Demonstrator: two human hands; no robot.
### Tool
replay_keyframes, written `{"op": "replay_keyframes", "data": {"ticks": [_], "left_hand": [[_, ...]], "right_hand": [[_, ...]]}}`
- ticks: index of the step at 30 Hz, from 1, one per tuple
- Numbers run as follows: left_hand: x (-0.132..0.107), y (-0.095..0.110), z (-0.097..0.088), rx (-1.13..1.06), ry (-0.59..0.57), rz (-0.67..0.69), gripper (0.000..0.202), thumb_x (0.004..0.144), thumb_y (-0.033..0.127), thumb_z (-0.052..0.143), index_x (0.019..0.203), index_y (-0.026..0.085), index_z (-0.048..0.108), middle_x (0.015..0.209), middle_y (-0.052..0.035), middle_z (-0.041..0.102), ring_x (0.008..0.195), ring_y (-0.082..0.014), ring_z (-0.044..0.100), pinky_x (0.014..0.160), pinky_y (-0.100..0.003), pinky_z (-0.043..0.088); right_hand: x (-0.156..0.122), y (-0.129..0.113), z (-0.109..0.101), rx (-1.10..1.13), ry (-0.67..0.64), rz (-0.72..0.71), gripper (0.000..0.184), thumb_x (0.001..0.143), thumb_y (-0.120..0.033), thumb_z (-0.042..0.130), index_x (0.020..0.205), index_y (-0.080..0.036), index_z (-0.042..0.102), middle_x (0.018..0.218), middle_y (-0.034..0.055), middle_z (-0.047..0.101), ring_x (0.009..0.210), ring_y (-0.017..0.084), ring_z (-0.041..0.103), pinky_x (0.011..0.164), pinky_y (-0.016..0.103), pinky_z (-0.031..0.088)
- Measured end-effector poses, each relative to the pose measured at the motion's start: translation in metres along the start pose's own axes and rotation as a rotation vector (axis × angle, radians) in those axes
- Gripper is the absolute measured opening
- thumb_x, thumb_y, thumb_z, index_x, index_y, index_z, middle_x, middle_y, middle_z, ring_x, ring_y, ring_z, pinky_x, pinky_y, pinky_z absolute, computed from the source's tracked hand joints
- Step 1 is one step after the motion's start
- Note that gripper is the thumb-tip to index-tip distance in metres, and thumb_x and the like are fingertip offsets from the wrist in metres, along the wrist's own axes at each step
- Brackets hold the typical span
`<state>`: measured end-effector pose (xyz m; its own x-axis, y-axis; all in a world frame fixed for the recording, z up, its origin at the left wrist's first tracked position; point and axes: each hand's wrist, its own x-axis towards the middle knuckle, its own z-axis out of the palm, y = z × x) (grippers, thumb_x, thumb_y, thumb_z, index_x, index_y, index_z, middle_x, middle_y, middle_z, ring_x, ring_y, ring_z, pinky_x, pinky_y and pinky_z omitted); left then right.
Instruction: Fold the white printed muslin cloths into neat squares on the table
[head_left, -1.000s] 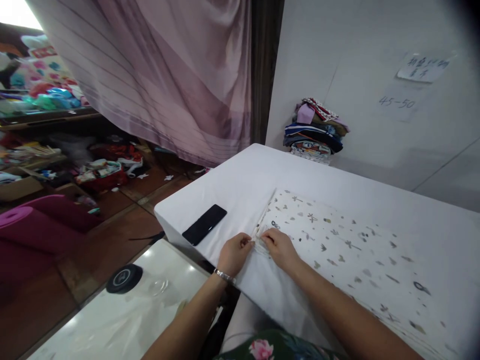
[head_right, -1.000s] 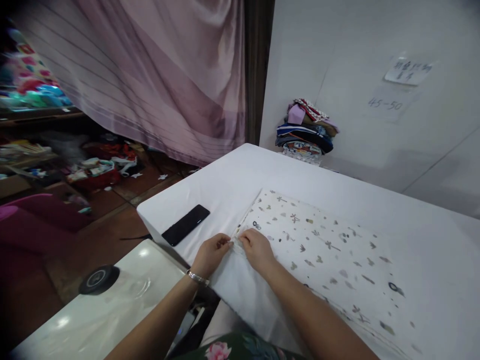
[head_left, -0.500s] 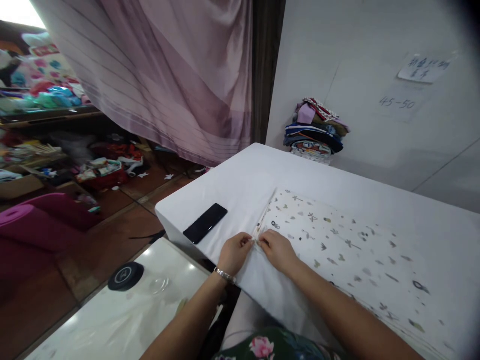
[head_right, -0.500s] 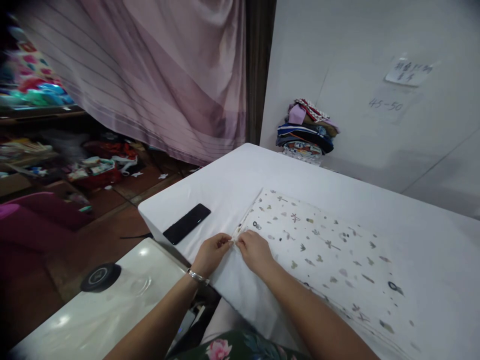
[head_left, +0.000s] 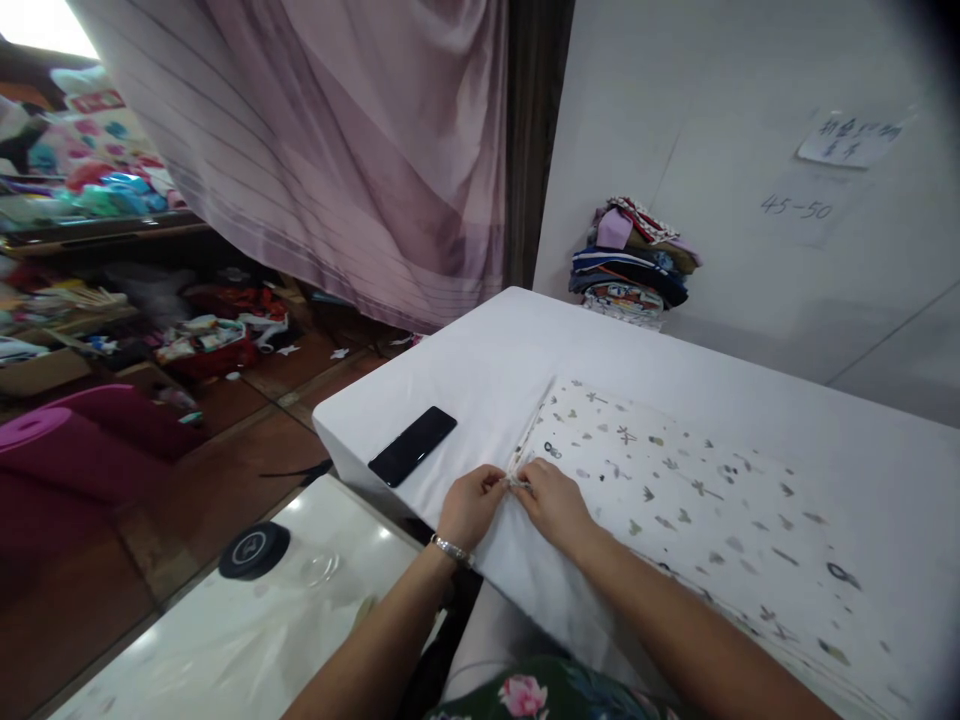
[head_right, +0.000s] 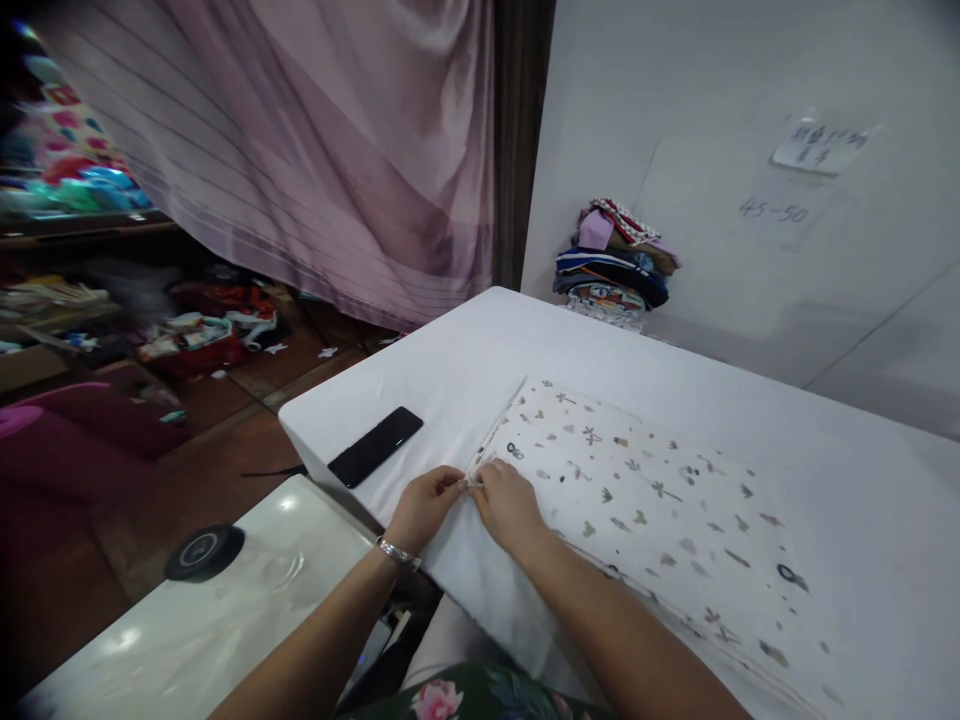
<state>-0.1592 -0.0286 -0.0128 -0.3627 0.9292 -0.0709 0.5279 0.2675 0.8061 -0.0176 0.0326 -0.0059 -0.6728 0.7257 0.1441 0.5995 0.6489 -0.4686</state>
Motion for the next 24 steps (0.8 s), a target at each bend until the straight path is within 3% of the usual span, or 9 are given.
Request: {"op": "replay_keyframes", "data": {"ticks": [17, 24], "left_hand": [[0.000, -0.001, 0.001, 0.028, 0.022, -0.007, 0.017, 0.075, 0.030, 0.053, 0.086, 0.022, 0.063, 0.072, 0.0023, 0.065, 0.065, -0.0122, 0.057, 0.061, -0.023, 0.039], [0.000, 0.000, 0.001, 0.018, 0.027, -0.013, 0.017, 0.075, 0.027, 0.053, 0.087, 0.022, 0.064, 0.073, 0.0019, 0.065, 0.068, -0.0133, 0.058, 0.063, -0.025, 0.040]], "right_hand": [[0.004, 0.007, 0.001, 0.156, 0.047, 0.099, 0.013, 0.085, -0.023, 0.047, 0.074, -0.019, 0.053, 0.076, -0.0013, 0.055, 0.073, 0.013, 0.051, 0.065, 0.024, 0.034], [-0.002, -0.004, 0.002, -0.132, -0.008, -0.005, 0.015, 0.088, -0.027, 0.044, 0.083, -0.018, 0.055, 0.087, 0.0044, 0.057, 0.084, 0.017, 0.051, 0.067, 0.026, 0.035]]}}
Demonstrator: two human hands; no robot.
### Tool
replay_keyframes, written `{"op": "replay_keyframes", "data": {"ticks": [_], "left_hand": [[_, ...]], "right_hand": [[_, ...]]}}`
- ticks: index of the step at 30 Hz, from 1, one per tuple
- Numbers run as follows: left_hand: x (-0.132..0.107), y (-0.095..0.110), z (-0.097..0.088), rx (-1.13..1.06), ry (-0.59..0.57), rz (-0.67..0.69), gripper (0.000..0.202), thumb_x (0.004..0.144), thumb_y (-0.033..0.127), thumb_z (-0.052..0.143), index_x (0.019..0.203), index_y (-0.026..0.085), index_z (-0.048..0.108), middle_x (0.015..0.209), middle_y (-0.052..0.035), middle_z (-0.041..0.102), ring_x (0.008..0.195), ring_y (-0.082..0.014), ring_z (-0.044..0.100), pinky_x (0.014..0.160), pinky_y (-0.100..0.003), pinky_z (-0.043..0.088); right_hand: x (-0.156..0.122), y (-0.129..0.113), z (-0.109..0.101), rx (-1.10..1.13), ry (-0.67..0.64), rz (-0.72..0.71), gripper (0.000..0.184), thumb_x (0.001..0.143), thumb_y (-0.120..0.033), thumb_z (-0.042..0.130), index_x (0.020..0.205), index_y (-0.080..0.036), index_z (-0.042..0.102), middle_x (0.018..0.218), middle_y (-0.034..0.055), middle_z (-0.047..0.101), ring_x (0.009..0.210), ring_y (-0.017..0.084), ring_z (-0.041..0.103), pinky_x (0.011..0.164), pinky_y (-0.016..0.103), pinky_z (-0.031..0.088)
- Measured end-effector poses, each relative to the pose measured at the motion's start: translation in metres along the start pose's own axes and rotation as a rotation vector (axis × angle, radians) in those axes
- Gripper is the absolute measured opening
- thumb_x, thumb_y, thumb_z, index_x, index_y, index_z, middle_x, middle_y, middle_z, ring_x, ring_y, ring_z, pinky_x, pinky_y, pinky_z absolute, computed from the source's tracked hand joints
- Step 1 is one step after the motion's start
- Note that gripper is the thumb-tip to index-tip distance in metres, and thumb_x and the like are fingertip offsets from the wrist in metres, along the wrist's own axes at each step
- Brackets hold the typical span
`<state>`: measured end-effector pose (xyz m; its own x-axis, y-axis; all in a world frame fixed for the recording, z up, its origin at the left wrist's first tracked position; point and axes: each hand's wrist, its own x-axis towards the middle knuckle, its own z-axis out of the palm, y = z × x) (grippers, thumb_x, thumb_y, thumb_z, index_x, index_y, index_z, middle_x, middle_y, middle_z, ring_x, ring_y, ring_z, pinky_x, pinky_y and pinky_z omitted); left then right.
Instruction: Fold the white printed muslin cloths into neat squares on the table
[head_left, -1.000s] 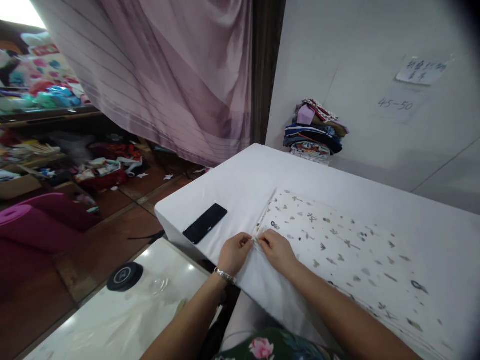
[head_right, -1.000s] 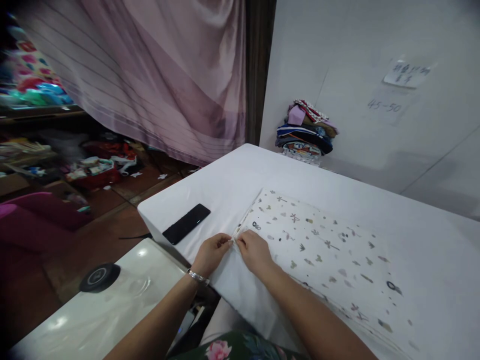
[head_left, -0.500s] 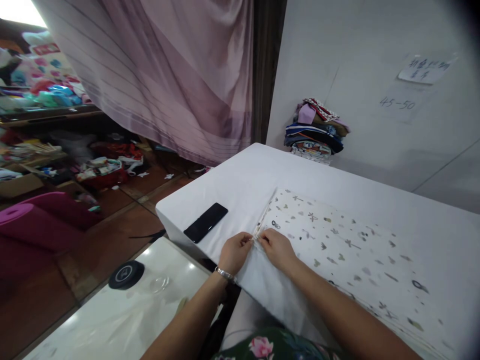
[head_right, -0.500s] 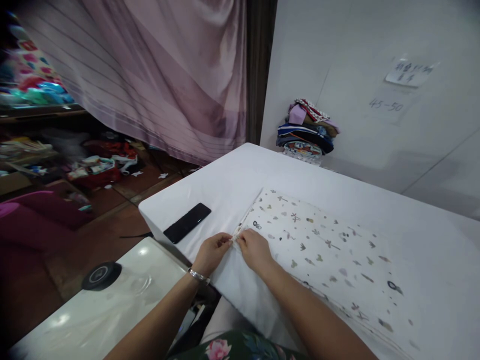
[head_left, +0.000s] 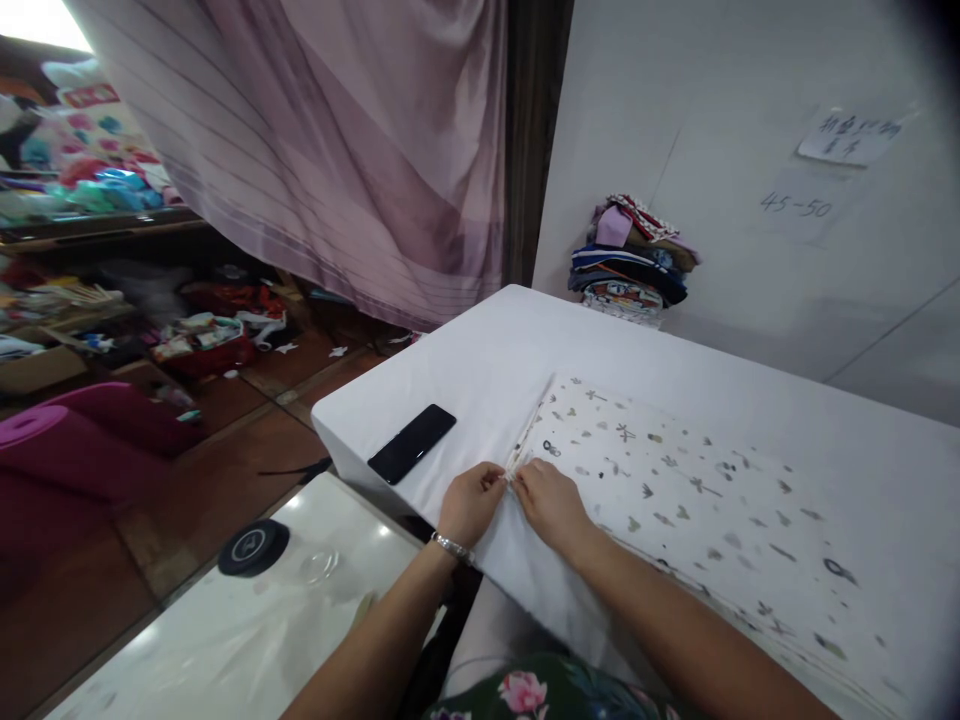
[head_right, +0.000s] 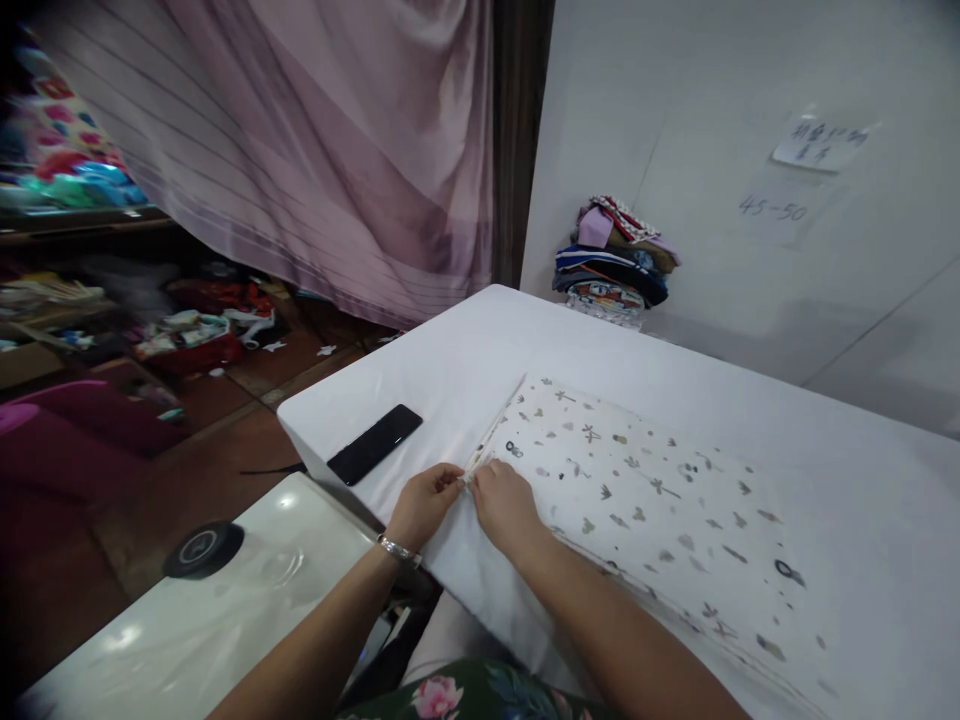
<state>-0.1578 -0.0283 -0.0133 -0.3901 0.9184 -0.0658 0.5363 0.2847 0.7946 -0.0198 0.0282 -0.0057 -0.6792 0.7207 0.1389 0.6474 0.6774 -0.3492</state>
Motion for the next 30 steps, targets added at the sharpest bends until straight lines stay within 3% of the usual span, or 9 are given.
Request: {"op": "replay_keyframes", "data": {"ticks": [3, 9, 15, 23, 27, 30], "left_hand": [[-0.0002, 0.0001, -0.0001, -0.005, 0.005, -0.004, 0.017, 0.074, 0.025, 0.053, 0.087, 0.022, 0.063, 0.074, 0.0022, 0.065, 0.067, -0.0130, 0.058, 0.064, -0.025, 0.040], [-0.0007, -0.0033, 0.0017, -0.064, 0.017, 0.011, 0.019, 0.074, 0.024, 0.053, 0.090, 0.023, 0.062, 0.077, 0.0025, 0.064, 0.067, -0.0119, 0.057, 0.064, -0.024, 0.041], [-0.0011, -0.0058, 0.0034, -0.103, 0.039, 0.031, 0.021, 0.075, 0.028, 0.053, 0.094, 0.023, 0.059, 0.074, 0.0037, 0.062, 0.061, -0.0107, 0.056, 0.060, -0.024, 0.041], [-0.0006, -0.0054, 0.0042, -0.145, 0.047, 0.034, 0.023, 0.074, 0.027, 0.052, 0.096, 0.023, 0.057, 0.073, 0.0041, 0.061, 0.061, -0.0109, 0.055, 0.060, -0.024, 0.041], [-0.0009, -0.0031, 0.0029, -0.105, 0.048, 0.042, 0.023, 0.074, 0.027, 0.052, 0.097, 0.023, 0.056, 0.073, 0.0042, 0.061, 0.061, -0.0110, 0.055, 0.060, -0.024, 0.041], [-0.0032, -0.0012, 0.0029, -0.024, 0.058, 0.043, 0.014, 0.075, 0.025, 0.051, 0.087, 0.022, 0.057, 0.069, 0.0044, 0.059, 0.060, -0.0106, 0.054, 0.059, -0.023, 0.039]], "right_hand": [[0.0001, -0.0037, -0.0007, -0.065, -0.013, -0.007, 0.013, 0.086, -0.029, 0.048, 0.085, -0.018, 0.055, 0.090, 0.0056, 0.057, 0.087, 0.019, 0.051, 0.068, 0.027, 0.036], [0.0045, 0.0006, 0.0002, 0.008, -0.014, 0.040, 0.011, 0.084, -0.030, 0.051, 0.082, -0.019, 0.053, 0.088, 0.0023, 0.057, 0.086, 0.017, 0.052, 0.066, 0.026, 0.034], [0.0040, 0.0054, 0.0005, 0.097, 0.025, 0.066, 0.018, 0.088, -0.030, 0.044, 0.076, -0.019, 0.052, 0.079, 0.0001, 0.056, 0.076, 0.013, 0.052, 0.065, 0.024, 0.033], [-0.0002, -0.0017, 0.0012, -0.020, -0.011, 0.029, 0.016, 0.087, -0.032, 0.046, 0.084, -0.019, 0.053, 0.090, 0.0041, 0.056, 0.086, 0.017, 0.051, 0.066, 0.026, 0.034], [0.0018, 0.0024, 0.0009, 0.052, -0.014, 0.045, 0.013, 0.088, -0.029, 0.046, 0.083, -0.020, 0.053, 0.087, 0.0023, 0.057, 0.085, 0.015, 0.051, 0.068, 0.024, 0.034], [0.0029, 0.0055, 0.0003, 0.092, 0.003, 0.046, 0.015, 0.088, -0.029, 0.044, 0.080, -0.019, 0.053, 0.084, 0.0014, 0.057, 0.081, 0.014, 0.051, 0.068, 0.024, 0.033]]}}
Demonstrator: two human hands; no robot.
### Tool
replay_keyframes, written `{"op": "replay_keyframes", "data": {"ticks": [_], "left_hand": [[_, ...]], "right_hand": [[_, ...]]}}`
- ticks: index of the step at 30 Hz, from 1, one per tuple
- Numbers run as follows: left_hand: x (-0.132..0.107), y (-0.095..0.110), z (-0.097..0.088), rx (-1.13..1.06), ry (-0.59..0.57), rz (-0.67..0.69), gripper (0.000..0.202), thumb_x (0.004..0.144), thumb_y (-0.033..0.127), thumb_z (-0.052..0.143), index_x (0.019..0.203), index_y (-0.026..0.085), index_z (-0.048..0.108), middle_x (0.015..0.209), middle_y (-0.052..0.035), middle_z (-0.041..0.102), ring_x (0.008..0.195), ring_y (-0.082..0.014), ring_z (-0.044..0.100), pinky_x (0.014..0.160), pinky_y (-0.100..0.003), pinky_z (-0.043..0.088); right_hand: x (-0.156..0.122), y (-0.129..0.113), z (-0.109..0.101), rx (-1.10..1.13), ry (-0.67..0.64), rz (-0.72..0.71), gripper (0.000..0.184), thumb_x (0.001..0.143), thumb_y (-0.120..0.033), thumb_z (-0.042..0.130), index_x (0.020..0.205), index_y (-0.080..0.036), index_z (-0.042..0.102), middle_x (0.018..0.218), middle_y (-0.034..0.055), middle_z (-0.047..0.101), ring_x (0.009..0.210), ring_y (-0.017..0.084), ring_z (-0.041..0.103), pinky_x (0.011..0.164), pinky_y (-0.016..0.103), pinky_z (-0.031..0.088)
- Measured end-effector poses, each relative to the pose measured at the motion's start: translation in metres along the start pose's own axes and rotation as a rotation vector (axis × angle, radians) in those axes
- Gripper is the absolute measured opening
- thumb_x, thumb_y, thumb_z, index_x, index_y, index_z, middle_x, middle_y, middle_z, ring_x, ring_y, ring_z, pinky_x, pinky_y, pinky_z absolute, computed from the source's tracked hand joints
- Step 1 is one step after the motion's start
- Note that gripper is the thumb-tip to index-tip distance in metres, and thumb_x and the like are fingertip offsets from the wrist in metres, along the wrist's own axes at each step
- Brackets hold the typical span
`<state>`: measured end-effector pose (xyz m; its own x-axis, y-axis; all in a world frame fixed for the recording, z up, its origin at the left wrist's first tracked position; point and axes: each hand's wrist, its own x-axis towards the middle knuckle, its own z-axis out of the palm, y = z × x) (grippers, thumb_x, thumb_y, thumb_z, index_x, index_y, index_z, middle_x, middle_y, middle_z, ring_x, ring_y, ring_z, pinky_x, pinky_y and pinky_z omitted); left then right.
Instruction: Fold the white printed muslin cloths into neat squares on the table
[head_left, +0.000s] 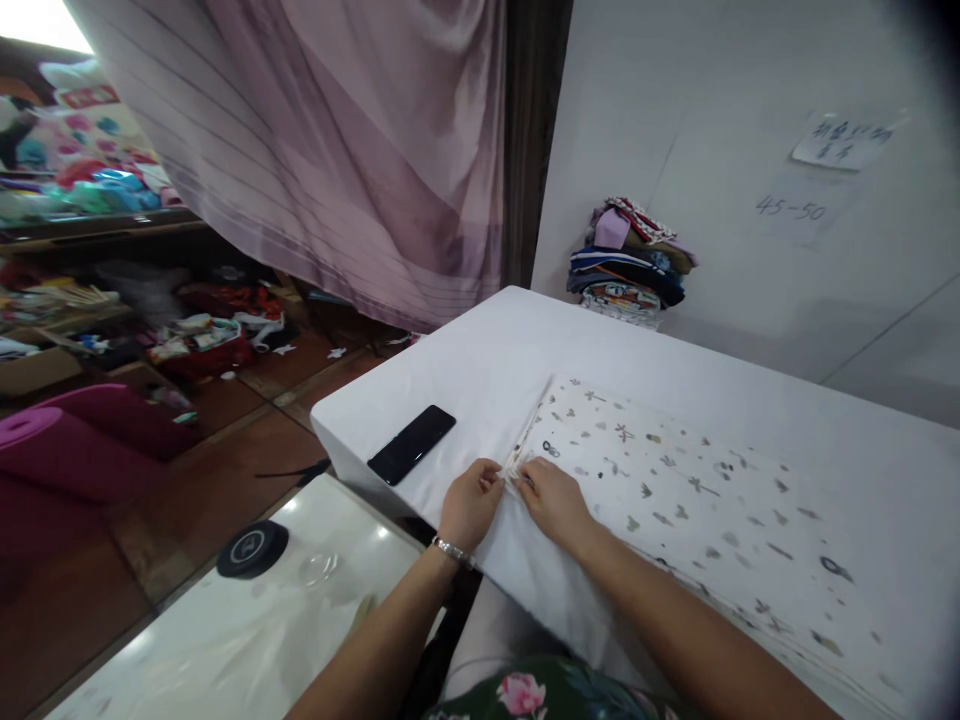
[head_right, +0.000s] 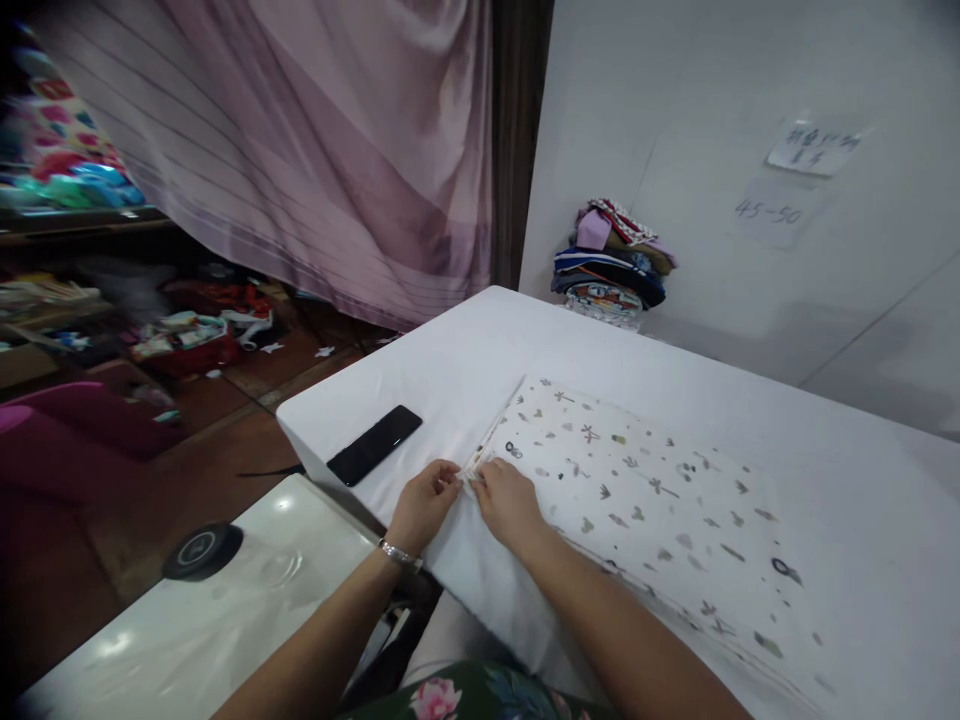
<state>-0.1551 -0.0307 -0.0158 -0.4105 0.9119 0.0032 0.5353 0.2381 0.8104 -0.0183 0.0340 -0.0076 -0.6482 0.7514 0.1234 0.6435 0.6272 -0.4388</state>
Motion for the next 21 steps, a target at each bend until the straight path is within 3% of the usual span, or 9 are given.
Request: {"op": "replay_keyframes", "data": {"ticks": [3, 6, 11, 21], "left_hand": [[-0.003, 0.002, 0.001, 0.090, 0.037, 0.047, 0.006, 0.075, 0.023, 0.050, 0.075, 0.021, 0.056, 0.069, 0.0030, 0.056, 0.062, -0.0106, 0.053, 0.060, -0.023, 0.038], [-0.005, 0.005, 0.001, 0.159, 0.049, 0.092, 0.006, 0.076, 0.025, 0.052, 0.076, 0.020, 0.056, 0.079, 0.0009, 0.055, 0.067, -0.0110, 0.052, 0.062, -0.024, 0.038], [-0.004, 0.010, 0.001, 0.232, 0.009, 0.045, 0.014, 0.077, 0.034, 0.055, 0.078, 0.020, 0.057, 0.084, -0.0001, 0.054, 0.070, -0.0119, 0.053, 0.063, -0.025, 0.037], [0.001, 0.014, 0.000, 0.137, 0.027, -0.032, 0.009, 0.073, 0.023, 0.054, 0.066, 0.018, 0.057, 0.071, 0.0013, 0.057, 0.066, -0.0112, 0.052, 0.060, -0.023, 0.036]], "right_hand": [[0.000, 0.001, 0.000, 0.017, 0.018, 0.017, 0.018, 0.088, -0.030, 0.045, 0.076, -0.019, 0.052, 0.079, 0.0008, 0.056, 0.077, 0.014, 0.051, 0.066, 0.024, 0.033], [0.000, 0.001, 0.000, 0.030, 0.033, 0.014, 0.017, 0.088, -0.028, 0.045, 0.076, -0.019, 0.052, 0.078, 0.0003, 0.056, 0.075, 0.013, 0.051, 0.065, 0.023, 0.032], [-0.001, 0.002, 0.000, 0.051, 0.051, 0.016, 0.017, 0.088, -0.027, 0.044, 0.077, -0.019, 0.053, 0.079, 0.0005, 0.055, 0.076, 0.013, 0.051, 0.066, 0.023, 0.033], [-0.007, -0.007, -0.001, -0.086, 0.016, -0.021, 0.009, 0.087, -0.025, 0.045, 0.084, -0.020, 0.052, 0.090, 0.0033, 0.055, 0.086, 0.016, 0.050, 0.067, 0.025, 0.035]]}}
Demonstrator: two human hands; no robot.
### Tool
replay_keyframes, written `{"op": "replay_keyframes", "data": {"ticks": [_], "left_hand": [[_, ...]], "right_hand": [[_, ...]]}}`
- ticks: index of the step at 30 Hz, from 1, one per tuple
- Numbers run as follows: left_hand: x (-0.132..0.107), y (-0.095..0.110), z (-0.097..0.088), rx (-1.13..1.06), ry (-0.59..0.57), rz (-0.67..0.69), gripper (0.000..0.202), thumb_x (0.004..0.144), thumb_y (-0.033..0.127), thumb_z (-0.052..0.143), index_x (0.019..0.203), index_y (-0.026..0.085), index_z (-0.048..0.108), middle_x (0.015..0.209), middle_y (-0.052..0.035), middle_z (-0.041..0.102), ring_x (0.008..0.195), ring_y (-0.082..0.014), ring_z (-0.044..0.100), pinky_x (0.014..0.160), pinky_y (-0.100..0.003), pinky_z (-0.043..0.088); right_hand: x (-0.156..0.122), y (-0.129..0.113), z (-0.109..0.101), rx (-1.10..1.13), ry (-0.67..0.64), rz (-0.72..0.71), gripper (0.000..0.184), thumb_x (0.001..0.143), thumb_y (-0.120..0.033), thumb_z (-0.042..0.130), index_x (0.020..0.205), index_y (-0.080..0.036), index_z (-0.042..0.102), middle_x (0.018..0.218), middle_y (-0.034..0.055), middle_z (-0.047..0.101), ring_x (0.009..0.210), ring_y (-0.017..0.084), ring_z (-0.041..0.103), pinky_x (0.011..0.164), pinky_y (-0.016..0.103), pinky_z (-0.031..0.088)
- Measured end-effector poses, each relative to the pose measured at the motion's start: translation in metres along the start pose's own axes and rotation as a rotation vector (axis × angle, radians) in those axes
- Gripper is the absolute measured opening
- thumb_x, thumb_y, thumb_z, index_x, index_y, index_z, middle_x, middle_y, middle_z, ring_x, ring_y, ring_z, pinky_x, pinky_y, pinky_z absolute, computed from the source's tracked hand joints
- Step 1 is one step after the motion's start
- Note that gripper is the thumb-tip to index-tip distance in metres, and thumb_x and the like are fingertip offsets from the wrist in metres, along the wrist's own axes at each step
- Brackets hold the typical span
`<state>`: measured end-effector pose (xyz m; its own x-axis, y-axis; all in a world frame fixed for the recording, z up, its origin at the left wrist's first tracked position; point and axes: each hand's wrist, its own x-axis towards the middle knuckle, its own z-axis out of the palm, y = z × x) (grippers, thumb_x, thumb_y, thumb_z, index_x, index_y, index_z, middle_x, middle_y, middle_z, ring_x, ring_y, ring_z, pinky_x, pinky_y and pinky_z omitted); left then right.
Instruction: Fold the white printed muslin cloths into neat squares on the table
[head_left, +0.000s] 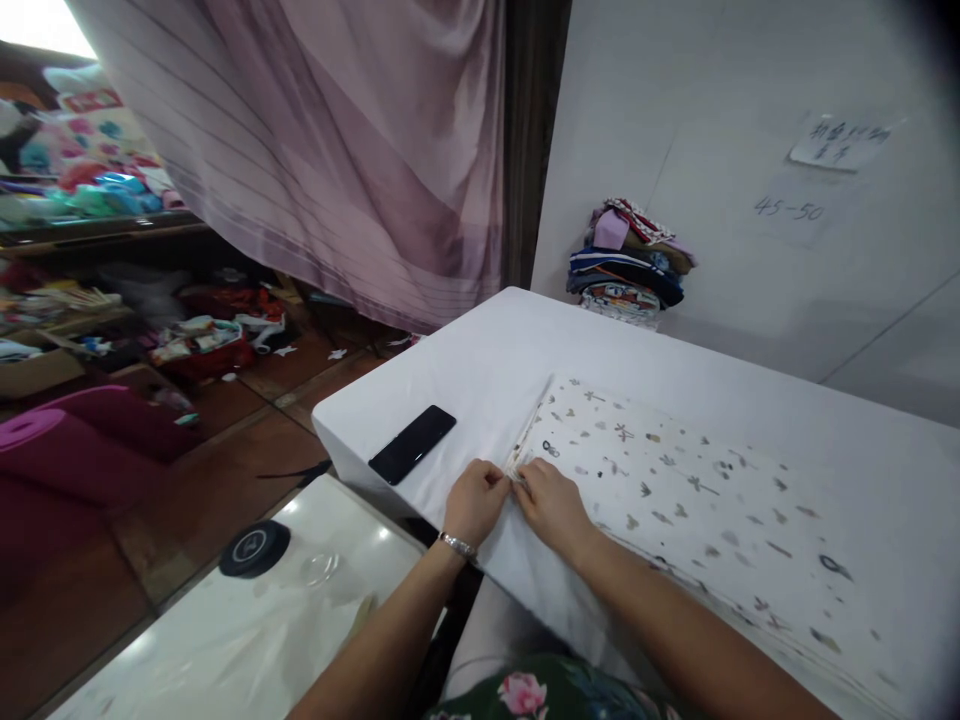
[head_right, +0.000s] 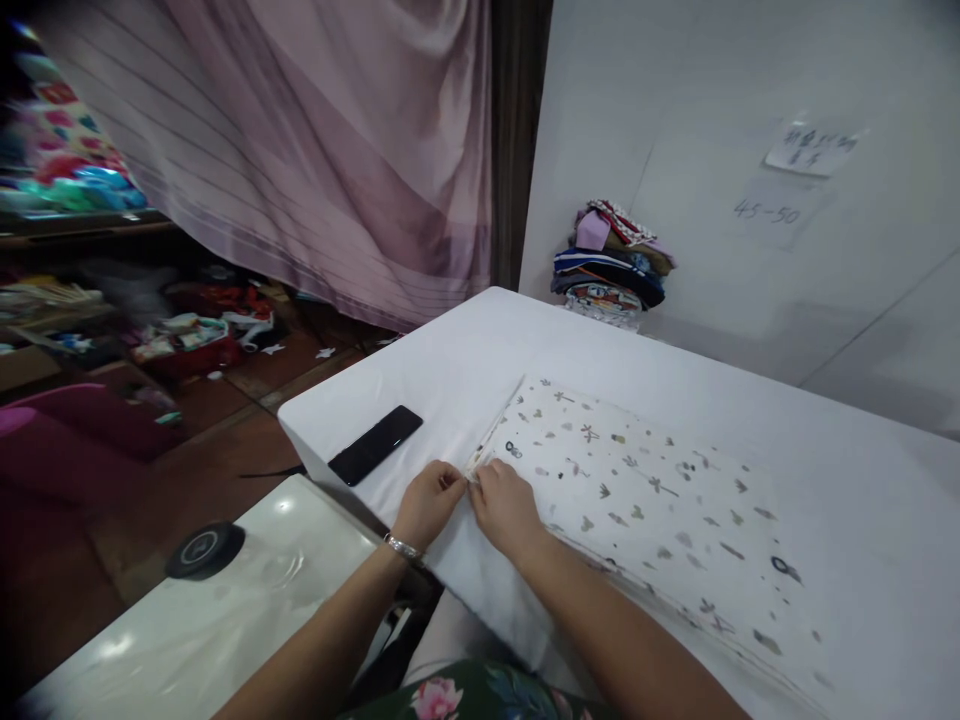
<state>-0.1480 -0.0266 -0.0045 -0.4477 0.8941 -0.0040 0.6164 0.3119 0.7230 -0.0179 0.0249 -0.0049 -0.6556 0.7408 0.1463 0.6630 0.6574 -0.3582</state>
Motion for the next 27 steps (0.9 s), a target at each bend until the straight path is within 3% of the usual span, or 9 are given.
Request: {"op": "replay_keyframes", "data": {"ticks": [8, 12, 17, 23, 27], "left_hand": [[0.003, -0.003, 0.000, -0.062, -0.023, -0.040, 0.011, 0.072, 0.025, 0.054, 0.066, 0.018, 0.060, 0.067, 0.0003, 0.061, 0.064, -0.0127, 0.054, 0.060, -0.025, 0.037], [0.004, -0.008, -0.003, -0.134, -0.045, -0.001, 0.018, 0.076, 0.031, 0.051, 0.070, 0.018, 0.062, 0.069, -0.0001, 0.061, 0.065, -0.0131, 0.054, 0.062, -0.026, 0.039], [-0.001, -0.014, -0.008, -0.065, 0.019, 0.076, 0.018, 0.077, 0.033, 0.052, 0.073, 0.020, 0.063, 0.076, -0.0002, 0.060, 0.067, -0.0124, 0.053, 0.063, -0.026, 0.039], [-0.002, -0.010, -0.003, 0.131, 0.000, 0.087, 0.018, 0.076, 0.036, 0.056, 0.073, 0.019, 0.060, 0.080, -0.0011, 0.056, 0.071, -0.0134, 0.053, 0.063, -0.026, 0.036], [0.000, -0.006, -0.002, 0.111, -0.007, 0.064, 0.010, 0.075, 0.029, 0.055, 0.072, 0.019, 0.058, 0.078, -0.0001, 0.056, 0.068, -0.0124, 0.053, 0.060, -0.025, 0.035]], "right_hand": [[0.000, -0.004, -0.001, -0.074, -0.026, -0.026, 0.012, 0.084, -0.030, 0.051, 0.086, -0.018, 0.054, 0.092, 0.0065, 0.056, 0.088, 0.020, 0.050, 0.069, 0.028, 0.038], [0.006, 0.005, 0.001, 0.104, 0.025, 0.017, 0.012, 0.084, -0.028, 0.049, 0.078, -0.019, 0.054, 0.082, 0.0022, 0.056, 0.078, 0.016, 0.052, 0.064, 0.025, 0.037], [0.011, 0.018, 0.005, 0.416, 0.128, 0.155, 0.021, 0.081, -0.035, 0.048, 0.067, -0.019, 0.052, 0.063, -0.0032, 0.050, 0.060, 0.012, 0.047, 0.056, 0.024, 0.036], [0.009, 0.017, 0.006, 0.420, 0.159, 0.146, 0.020, 0.080, -0.034, 0.049, 0.067, -0.019, 0.052, 0.062, -0.0033, 0.050, 0.060, 0.012, 0.046, 0.055, 0.024, 0.034], [0.008, 0.016, 0.005, 0.424, 0.171, 0.147, 0.022, 0.082, -0.035, 0.047, 0.068, -0.020, 0.052, 0.062, -0.0031, 0.050, 0.060, 0.013, 0.047, 0.054, 0.024, 0.035]]}}
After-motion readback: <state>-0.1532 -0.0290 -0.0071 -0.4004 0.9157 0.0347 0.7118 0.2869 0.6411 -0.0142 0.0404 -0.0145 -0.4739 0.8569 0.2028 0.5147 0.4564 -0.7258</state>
